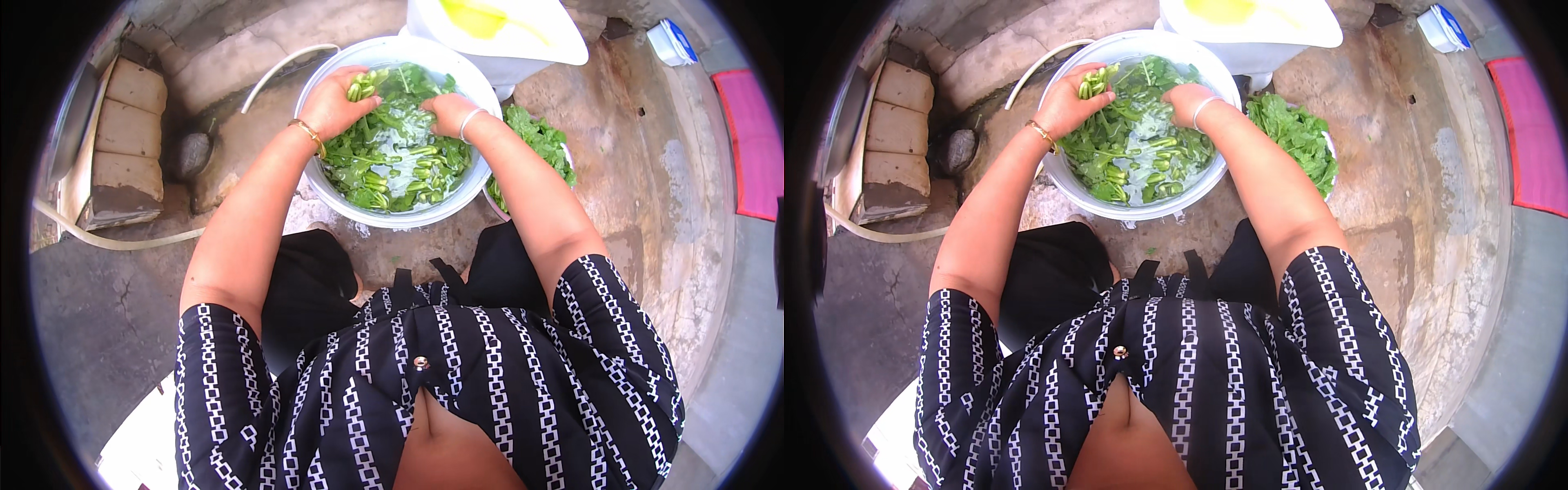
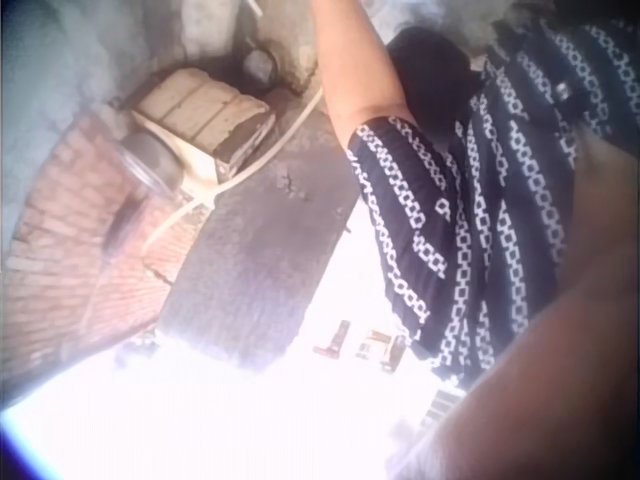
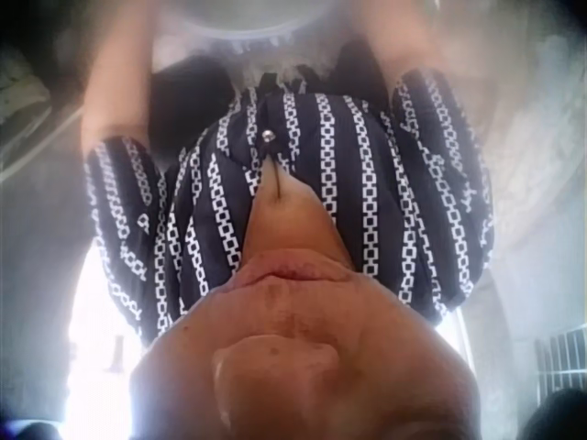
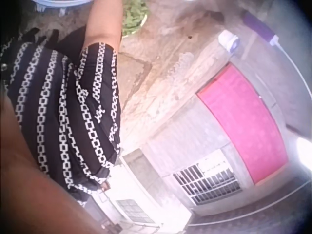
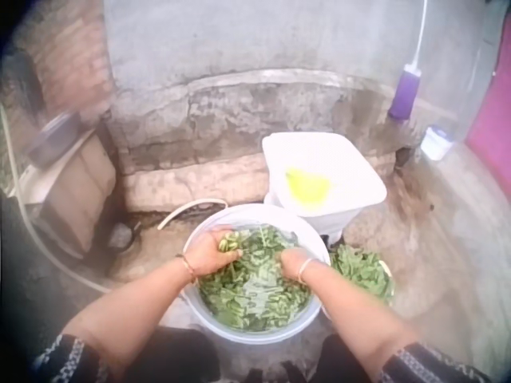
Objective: The person picks up a bunch of leafy greens from a bowl, places it into a bucket of water, and rubs the leaves underwater with both hands.
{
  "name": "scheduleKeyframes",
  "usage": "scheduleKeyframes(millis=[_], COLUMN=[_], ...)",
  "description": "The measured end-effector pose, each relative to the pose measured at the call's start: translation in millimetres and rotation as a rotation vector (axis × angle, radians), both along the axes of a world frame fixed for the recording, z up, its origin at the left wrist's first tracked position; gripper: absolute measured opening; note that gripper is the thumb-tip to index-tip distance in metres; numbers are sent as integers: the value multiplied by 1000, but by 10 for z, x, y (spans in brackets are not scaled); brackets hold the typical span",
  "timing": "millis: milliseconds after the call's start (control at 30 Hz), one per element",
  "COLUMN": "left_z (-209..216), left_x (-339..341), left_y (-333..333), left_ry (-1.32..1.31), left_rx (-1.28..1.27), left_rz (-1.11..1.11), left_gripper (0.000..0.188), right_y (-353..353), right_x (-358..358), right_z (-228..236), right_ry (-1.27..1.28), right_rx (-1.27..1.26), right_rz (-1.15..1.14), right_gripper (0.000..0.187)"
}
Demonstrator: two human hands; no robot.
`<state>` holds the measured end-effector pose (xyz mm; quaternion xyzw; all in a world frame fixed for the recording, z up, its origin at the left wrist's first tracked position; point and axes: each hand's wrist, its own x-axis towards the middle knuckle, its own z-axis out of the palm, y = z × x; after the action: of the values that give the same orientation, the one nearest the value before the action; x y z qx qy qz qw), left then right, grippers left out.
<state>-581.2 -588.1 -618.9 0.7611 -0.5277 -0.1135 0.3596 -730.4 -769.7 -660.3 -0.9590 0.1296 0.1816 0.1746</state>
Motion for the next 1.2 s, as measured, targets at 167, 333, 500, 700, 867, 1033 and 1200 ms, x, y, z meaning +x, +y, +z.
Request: scheduleKeyframes(millis=[167,333,500,700,867,1033,1200], left_z=[147,138,133,78,115,3,214], left_x=[-25,-8,16,-27,-129,-102,-112], left_y=[35,27,59,32,-24,-45,-52], left_ry=[170,138,168,146,180,-166,374], left_rx=[282,278,334,241,61,-136,-55], left_rz=[5,2,17,10,5,38,92], left_gripper=[30,30,30,30,50,58,37], right_y=[-31,56,-12,103,218,291,113], right_x=[79,95,200,206,186,170,16], right_z=[90,-36,361,483,617,677,837], right_ry=[-102,-266,-262,-491,-575,-560,-582], right_rx=[181,196,306,228,226,747,989], right_rz=[-109,-138,-317,-171,-104,-163,-192], right_gripper=[43,33,27,24,22,36,43])
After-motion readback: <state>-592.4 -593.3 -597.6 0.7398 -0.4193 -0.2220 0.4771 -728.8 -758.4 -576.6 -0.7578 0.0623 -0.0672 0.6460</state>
